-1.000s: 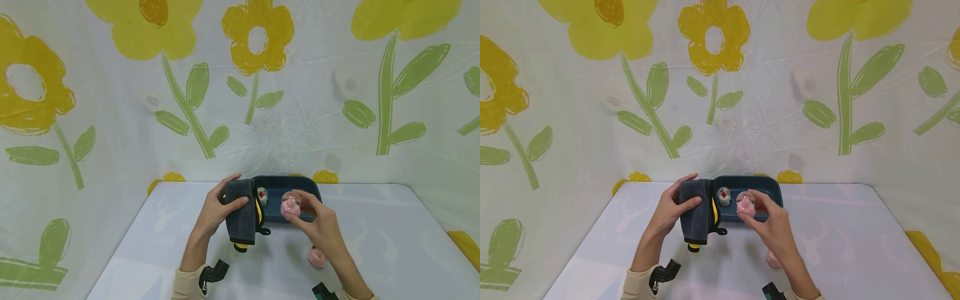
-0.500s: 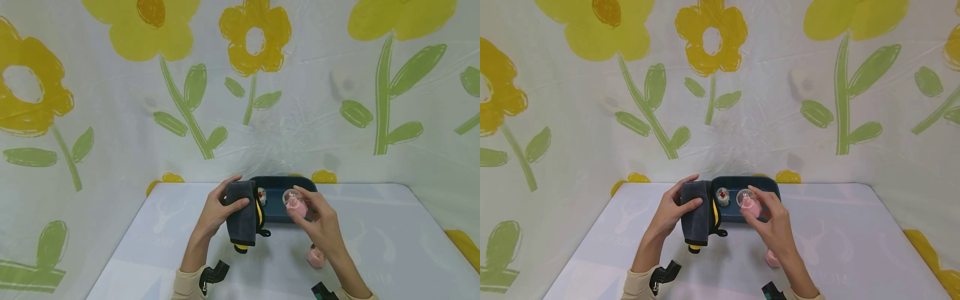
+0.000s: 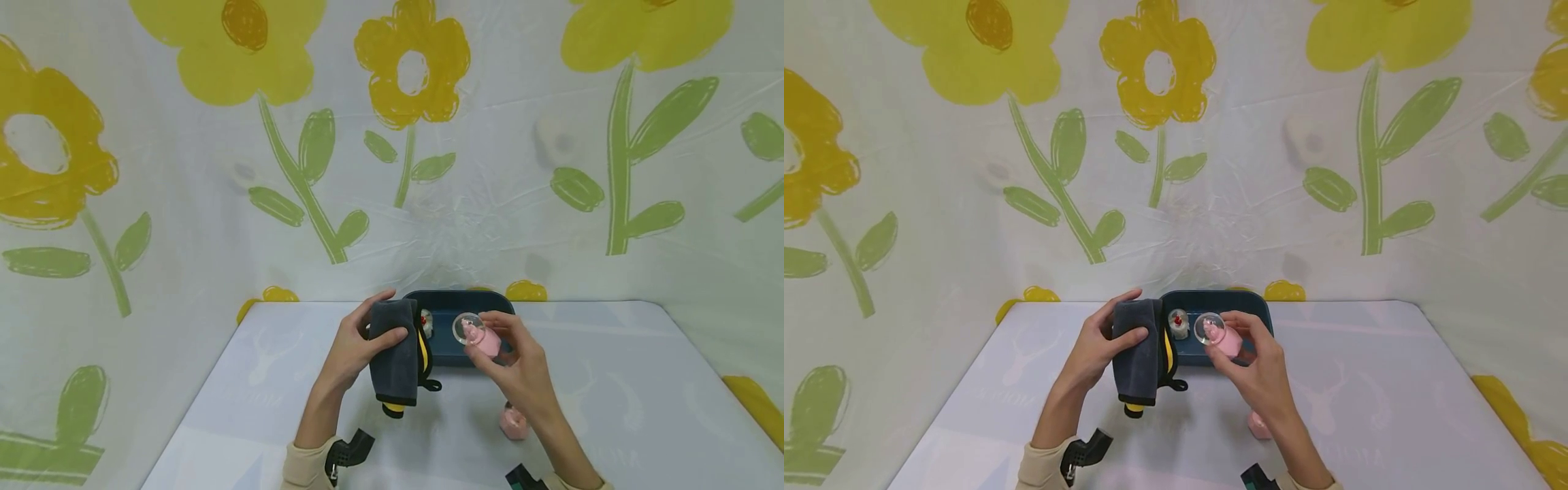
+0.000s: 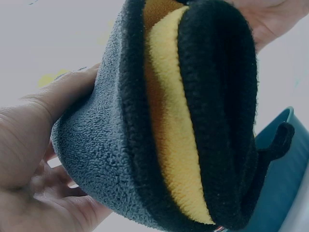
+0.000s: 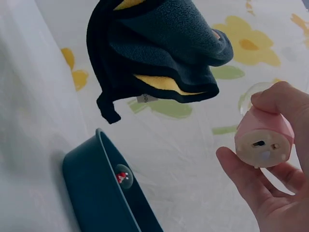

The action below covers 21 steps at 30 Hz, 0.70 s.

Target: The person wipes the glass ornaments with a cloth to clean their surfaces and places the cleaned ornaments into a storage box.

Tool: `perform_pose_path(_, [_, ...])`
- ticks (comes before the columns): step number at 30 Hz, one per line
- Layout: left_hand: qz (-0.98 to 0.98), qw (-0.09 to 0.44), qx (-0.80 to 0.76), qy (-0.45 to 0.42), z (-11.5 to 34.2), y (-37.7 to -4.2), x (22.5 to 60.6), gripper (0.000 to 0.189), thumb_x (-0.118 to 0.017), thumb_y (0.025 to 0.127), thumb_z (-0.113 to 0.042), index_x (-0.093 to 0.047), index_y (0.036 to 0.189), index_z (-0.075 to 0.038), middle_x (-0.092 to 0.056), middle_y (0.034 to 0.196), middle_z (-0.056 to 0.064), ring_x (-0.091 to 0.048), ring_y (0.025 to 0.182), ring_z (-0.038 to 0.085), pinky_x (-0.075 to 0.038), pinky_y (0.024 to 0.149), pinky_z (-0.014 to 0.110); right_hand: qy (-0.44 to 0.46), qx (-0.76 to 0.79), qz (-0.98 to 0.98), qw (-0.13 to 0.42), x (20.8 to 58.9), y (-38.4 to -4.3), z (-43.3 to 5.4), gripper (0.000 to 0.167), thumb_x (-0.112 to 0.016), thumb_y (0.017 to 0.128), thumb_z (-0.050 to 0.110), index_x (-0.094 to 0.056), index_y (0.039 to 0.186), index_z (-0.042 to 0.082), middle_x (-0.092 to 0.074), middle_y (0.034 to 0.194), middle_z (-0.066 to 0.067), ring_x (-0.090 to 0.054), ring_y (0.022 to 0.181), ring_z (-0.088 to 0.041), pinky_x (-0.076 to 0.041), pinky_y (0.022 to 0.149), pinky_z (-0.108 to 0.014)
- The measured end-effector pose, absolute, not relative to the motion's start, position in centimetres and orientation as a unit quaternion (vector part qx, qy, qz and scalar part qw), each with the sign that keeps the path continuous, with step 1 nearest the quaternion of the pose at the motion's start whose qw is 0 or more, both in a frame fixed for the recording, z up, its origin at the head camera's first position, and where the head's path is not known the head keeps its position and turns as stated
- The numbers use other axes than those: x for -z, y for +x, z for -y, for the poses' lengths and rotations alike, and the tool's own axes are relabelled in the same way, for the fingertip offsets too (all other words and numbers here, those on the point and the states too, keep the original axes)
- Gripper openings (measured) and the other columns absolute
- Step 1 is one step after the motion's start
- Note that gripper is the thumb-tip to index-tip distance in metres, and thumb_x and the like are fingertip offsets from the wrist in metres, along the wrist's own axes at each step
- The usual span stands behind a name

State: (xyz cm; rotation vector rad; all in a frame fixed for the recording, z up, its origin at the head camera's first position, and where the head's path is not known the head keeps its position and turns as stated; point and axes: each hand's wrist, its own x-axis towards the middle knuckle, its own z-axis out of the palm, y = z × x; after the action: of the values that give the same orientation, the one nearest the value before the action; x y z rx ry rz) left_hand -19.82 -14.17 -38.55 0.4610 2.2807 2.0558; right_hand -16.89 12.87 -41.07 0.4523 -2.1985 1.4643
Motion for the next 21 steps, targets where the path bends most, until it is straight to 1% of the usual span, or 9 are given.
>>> perform_pose_path(4, [-0.733, 0.022, -0.662, 0.151, 14.0, -19.9, 38.6, 0.062, -0.076, 0.086, -0.022, -0.05, 0.14, -0.036, -0.059, 0.12, 0.014, -0.064, 0.097, 0.025, -0.058, 0.079, 0.037, 0.174, -0.542, 0.791, 0.223, 41.1, -16.9, -12.9, 0.058, -0.081, 0.08, 0.011, -0.056, 0.132, 0.021, -0.062, 0.121, -0.002, -0.059, 0.097, -0.004, -0.056, 0.066, -0.02])
perform_pose_path(6, [-0.733, 0.024, -0.662, 0.152, 13.9, -19.9, 38.6, 0.063, -0.076, 0.086, -0.022, -0.049, 0.141, -0.036, -0.06, 0.12, 0.014, -0.064, 0.097, 0.025, -0.058, 0.079, 0.037, 0.174, -0.552, 0.786, 0.218, 41.1, -16.8, -12.8, 0.059, -0.081, 0.08, 0.011, -0.055, 0.132, 0.02, -0.061, 0.122, -0.003, -0.059, 0.099, -0.005, -0.057, 0.069, -0.02])
perform_pose_path(9, [-0.733, 0.026, -0.662, 0.154, 13.7, -19.9, 38.7, 0.063, -0.076, 0.085, -0.021, -0.049, 0.141, -0.035, -0.06, 0.12, 0.015, -0.065, 0.097, 0.025, -0.058, 0.079, 0.037, 0.163, -0.566, 0.781, 0.205, 40.9, -16.6, -12.6, 0.057, -0.081, 0.081, 0.013, -0.053, 0.13, 0.019, -0.06, 0.121, 0.0, -0.06, 0.102, -0.006, -0.057, 0.073, -0.02])
perform_pose_path(13, [-0.736, 0.025, -0.658, 0.159, 13.5, -19.9, 38.8, 0.063, -0.076, 0.085, -0.021, -0.049, 0.141, -0.035, -0.061, 0.119, 0.014, -0.064, 0.096, 0.024, -0.058, 0.078, 0.037, 0.156, -0.58, 0.775, 0.194, 40.8, -16.5, -12.3, 0.047, -0.08, 0.082, 0.017, -0.056, 0.122, 0.018, -0.061, 0.116, 0.003, -0.06, 0.098, -0.008, -0.056, 0.077, -0.02])
perform_pose_path(17, [-0.738, 0.023, -0.655, 0.163, 13.1, -19.9, 39.0, 0.063, -0.077, 0.085, -0.022, -0.05, 0.14, -0.034, -0.061, 0.118, 0.013, -0.063, 0.096, 0.024, -0.058, 0.077, 0.037, 0.166, -0.59, 0.768, 0.185, 40.8, -16.4, -12.0, 0.039, -0.08, 0.082, 0.018, -0.062, 0.117, 0.019, -0.065, 0.112, 0.003, -0.063, 0.097, -0.009, -0.057, 0.076, -0.022])
perform_pose_path(21, [-0.736, 0.029, -0.655, 0.169, 12.7, -19.8, 39.2, 0.062, -0.077, 0.084, -0.022, -0.051, 0.139, -0.035, -0.062, 0.12, 0.012, -0.064, 0.096, 0.024, -0.058, 0.077, 0.037, 0.184, -0.588, 0.769, 0.171, 41.0, -16.3, -11.7, 0.038, -0.08, 0.082, 0.018, -0.064, 0.117, 0.019, -0.067, 0.113, 0.001, -0.066, 0.099, -0.007, -0.058, 0.077, -0.022])
